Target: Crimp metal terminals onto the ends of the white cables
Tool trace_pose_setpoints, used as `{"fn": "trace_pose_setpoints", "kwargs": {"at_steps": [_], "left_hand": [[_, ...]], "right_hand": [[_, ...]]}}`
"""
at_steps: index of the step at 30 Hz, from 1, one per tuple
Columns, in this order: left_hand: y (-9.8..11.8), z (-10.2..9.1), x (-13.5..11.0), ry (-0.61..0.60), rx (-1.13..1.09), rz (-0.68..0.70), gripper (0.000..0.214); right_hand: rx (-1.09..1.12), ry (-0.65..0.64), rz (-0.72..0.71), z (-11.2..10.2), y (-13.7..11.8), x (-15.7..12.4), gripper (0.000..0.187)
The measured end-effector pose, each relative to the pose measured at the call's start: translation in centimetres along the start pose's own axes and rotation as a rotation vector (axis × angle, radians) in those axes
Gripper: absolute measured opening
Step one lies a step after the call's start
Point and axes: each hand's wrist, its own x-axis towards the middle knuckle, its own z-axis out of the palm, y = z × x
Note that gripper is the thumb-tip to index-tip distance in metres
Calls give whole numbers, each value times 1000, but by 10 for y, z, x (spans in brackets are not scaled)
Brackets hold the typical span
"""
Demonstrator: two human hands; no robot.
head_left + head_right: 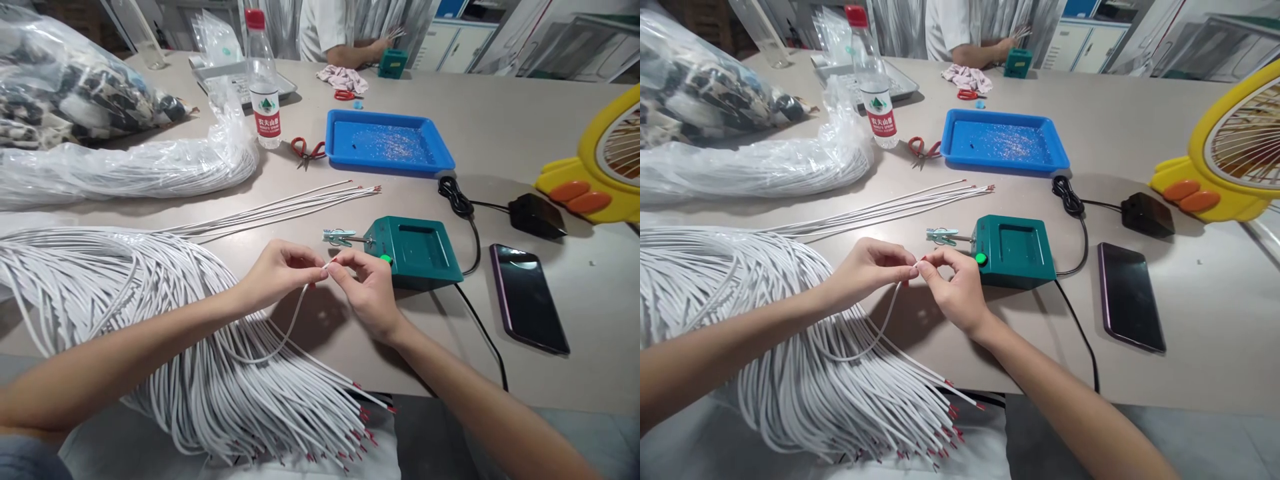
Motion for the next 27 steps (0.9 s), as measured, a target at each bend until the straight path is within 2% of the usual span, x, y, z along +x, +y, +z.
{"fn": "trace_pose_setpoints", "kwargs": {"at_steps": [5,10,13,15,20,27], "left_hand": [[-1,-5,2,47,-78,36,14],[-3,-8,3,-72,-213,-38,17],[-4,-6,2,-130,-294,-110,17],[-3,-5,2,-155,-320,-145,17],[-1,-4,1,-175,-272,-155,18],[-1,-4,1,-141,-200,-131,22]], "right_hand": [[-71,-19,-35,1,2,-1,14],[-71,83,-136,1,5,-1,3],[-81,110,-202,1,6,-2,21],[-102,107,-243,1,6,-3,25],[-158,112,-328,0,6,-3,24],[-192,93,-335,0,6,-1,22]]}}
